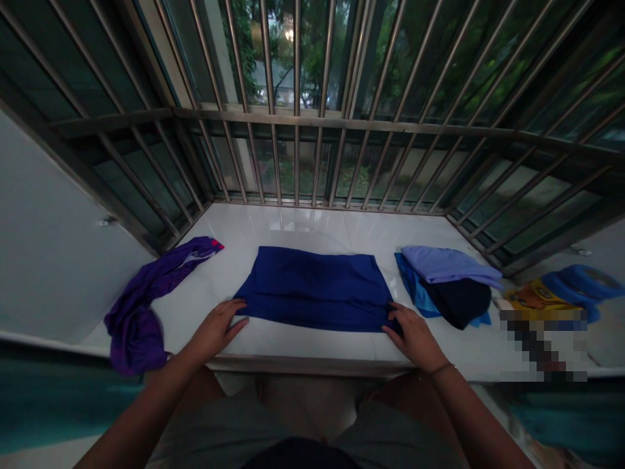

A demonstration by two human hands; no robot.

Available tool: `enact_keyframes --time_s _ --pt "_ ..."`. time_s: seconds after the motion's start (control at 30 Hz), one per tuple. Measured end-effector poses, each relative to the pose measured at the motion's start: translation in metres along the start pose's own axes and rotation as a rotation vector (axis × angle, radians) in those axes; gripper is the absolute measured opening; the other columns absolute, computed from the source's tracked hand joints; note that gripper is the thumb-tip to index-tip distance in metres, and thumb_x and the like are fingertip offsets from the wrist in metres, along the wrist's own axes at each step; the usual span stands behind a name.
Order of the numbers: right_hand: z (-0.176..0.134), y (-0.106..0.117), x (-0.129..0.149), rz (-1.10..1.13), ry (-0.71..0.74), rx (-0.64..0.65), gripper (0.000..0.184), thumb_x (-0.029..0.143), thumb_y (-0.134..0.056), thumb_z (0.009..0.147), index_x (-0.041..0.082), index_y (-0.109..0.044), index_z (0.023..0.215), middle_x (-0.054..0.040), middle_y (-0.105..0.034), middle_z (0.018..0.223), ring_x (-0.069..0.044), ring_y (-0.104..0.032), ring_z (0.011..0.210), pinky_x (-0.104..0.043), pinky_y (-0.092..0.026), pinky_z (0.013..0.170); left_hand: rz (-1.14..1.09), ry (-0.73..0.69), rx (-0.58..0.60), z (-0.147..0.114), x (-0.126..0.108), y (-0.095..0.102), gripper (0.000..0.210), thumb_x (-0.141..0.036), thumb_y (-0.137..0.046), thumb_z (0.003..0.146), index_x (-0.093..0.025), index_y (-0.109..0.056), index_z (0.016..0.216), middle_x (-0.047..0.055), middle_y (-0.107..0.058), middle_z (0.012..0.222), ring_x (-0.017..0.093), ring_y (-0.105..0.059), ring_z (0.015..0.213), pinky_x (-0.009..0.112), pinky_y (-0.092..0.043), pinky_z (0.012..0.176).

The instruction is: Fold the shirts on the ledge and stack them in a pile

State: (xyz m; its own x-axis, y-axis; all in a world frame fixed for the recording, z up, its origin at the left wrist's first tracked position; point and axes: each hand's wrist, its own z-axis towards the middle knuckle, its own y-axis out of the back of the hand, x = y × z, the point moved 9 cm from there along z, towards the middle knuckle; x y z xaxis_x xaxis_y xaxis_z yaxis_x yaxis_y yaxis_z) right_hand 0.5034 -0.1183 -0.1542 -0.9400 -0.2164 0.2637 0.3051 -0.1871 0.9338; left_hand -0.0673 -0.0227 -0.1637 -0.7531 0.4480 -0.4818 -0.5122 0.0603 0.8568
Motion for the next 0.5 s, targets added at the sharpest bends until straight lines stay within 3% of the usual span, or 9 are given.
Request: enact_keyframes --time_s 0.1,0.27,0.43,0.5 --pt "-0.015 -0.008 0.016 0.022 0.015 0.014 0.044 0.051 -0.068 0.107 0.021 -0.071 0.139 -0.0198 -0.075 0.149 -0.038 -0.071 0.141 -0.059 -0.054 0.123 0.044 0.022 -0.005 -0.011 -0.004 -0.007 0.055 -0.061 -0.064 0.106 -0.025 -0.075 0.146 0.016 -0.076 0.154 0.039 -0.069 0.146 0.059 -0.053 0.129" --pt "-0.054 -0.016 0.043 -0.033 0.09 0.059 0.08 0.049 -0.076 0.102 0.023 -0.052 0.173 -0.0181 -0.075 0.15 -0.038 -0.072 0.138 -0.057 -0.059 0.12 0.088 -0.002 0.09 -0.052 -0.014 -0.022 0.058 -0.055 -0.076 0.097 -0.03 -0.076 0.15 0.015 -0.078 0.149 0.042 -0.073 0.14 0.059 -0.06 0.122" --pt "-0.097 -0.017 0.035 -0.152 0.047 0.075 0.074 0.02 -0.067 0.099 0.036 -0.058 0.171 -0.0128 -0.081 0.136 -0.037 -0.078 0.124 -0.047 -0.069 0.092 0.128 0.109 0.143 -0.104 0.0 -0.017 0.066 -0.042 -0.071 0.09 -0.062 -0.069 0.153 0.002 -0.082 0.139 0.044 -0.078 0.129 0.06 -0.069 0.096" --pt "-0.105 -0.012 0.031 -0.157 0.032 0.095 0.077 0.011 -0.063 0.093 0.041 -0.066 0.163 -0.0101 -0.083 0.127 -0.035 -0.08 0.115 -0.044 -0.069 0.083 0.133 0.12 0.172 -0.112 0.001 -0.013 0.063 -0.039 -0.067 0.089 -0.066 -0.073 0.146 0.0 -0.083 0.132 0.043 -0.079 0.124 0.06 -0.069 0.094"
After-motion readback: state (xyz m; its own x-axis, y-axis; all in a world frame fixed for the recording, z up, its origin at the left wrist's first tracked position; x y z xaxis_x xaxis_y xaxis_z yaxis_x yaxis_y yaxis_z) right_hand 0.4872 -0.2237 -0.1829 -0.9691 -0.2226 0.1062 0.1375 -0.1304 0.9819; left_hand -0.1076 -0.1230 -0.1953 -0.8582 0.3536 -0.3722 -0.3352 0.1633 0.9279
